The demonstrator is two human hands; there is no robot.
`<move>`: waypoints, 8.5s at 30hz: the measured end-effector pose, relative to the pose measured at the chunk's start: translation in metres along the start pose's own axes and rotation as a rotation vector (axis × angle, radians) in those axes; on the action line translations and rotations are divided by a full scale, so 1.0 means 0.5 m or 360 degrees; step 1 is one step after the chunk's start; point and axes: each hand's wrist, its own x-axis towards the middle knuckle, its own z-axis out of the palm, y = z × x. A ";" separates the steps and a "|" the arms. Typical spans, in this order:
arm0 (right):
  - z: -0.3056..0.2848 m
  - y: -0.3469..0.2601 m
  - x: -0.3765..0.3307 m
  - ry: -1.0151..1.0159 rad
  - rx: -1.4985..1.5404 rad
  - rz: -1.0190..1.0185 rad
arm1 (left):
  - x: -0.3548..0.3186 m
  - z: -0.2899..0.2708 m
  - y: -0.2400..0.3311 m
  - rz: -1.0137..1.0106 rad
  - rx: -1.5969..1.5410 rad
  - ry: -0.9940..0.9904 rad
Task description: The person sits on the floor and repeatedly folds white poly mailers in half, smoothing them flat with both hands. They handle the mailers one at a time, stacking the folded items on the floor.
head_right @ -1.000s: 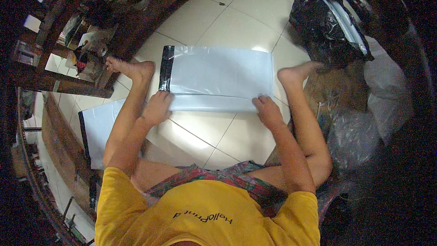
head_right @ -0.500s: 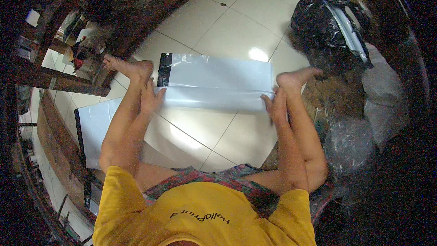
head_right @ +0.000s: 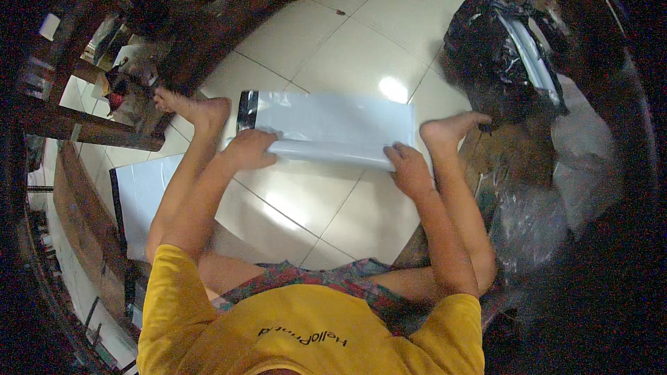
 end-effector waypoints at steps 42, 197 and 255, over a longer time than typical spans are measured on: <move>-0.075 -0.370 -0.004 0.0122 0.1436 -0.0171 | -0.103 0.012 0.312 -0.0142 -0.2450 0.1472; -0.734 -0.503 0.062 0.0507 0.0038 -0.0758 | 0.021 0.152 0.231 0.0288 -0.1465 0.1335; -0.784 -0.561 0.009 0.0596 0.0145 -0.0786 | 0.009 0.155 0.224 0.0252 -0.1612 0.1114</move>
